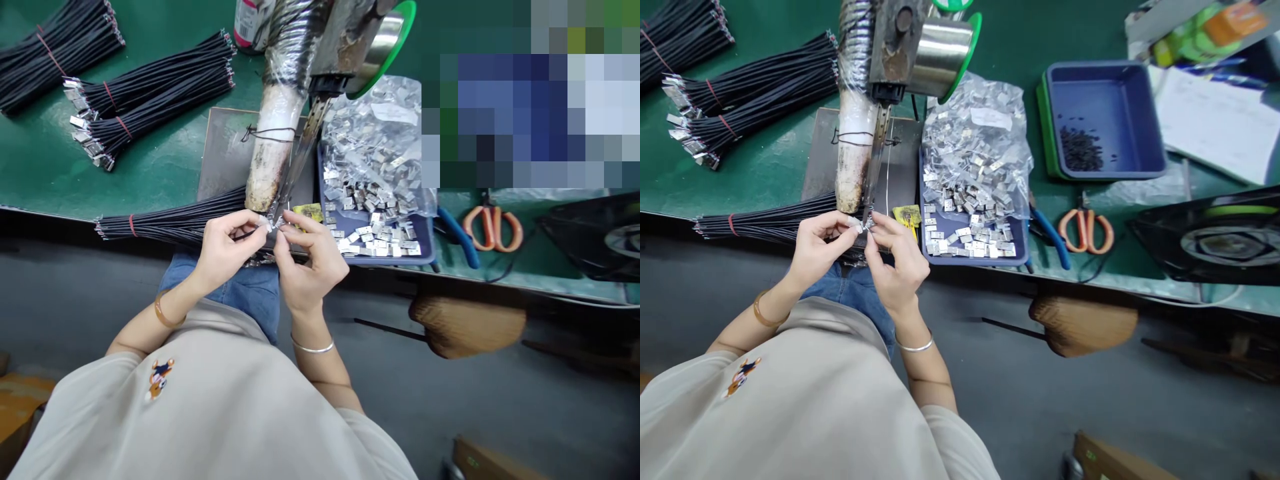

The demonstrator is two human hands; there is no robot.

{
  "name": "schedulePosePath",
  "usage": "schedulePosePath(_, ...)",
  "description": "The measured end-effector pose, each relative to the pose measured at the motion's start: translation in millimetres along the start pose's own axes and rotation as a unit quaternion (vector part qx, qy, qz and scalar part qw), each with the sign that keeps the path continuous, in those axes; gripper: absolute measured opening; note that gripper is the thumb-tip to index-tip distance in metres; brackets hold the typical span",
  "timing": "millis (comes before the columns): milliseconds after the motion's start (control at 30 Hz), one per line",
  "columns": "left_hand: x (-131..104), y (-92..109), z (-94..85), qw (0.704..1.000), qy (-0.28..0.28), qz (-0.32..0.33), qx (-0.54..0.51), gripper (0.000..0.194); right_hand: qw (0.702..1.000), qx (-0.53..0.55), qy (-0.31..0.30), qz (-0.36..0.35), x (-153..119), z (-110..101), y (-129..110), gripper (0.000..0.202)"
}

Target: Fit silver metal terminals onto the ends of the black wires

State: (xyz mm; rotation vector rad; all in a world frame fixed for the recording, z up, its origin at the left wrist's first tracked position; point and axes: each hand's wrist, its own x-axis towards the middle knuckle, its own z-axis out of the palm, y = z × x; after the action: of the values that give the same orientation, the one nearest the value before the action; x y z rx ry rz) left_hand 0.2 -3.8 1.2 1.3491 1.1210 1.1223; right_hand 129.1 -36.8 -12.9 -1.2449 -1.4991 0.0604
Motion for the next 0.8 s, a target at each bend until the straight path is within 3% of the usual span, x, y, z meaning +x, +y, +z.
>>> schedulePosePath(467,-5,6,-1.3,0.995,-0.019,-0.016,0.092,0.01,0.999,0.02,-0.046,0.005,-5,-10,0,0.014)
schedulePosePath(533,-6,5,-2.8,0.994,-0.032,-0.002,0.101,0.011,0.998,0.036,-0.036,0.039,-5,-15,2,0.009)
schedulePosePath(667,-10,4,-12.6,0.986,-0.089,0.067,0.122,0.015,0.993,0.031,0.051,0.104,-4,-36,11,0.009)
schedulePosePath(800,-15,-2,-24.7,0.971,-0.086,0.119,0.189,0.019,0.987,-0.047,-0.008,0.156,2,-61,21,0.016)
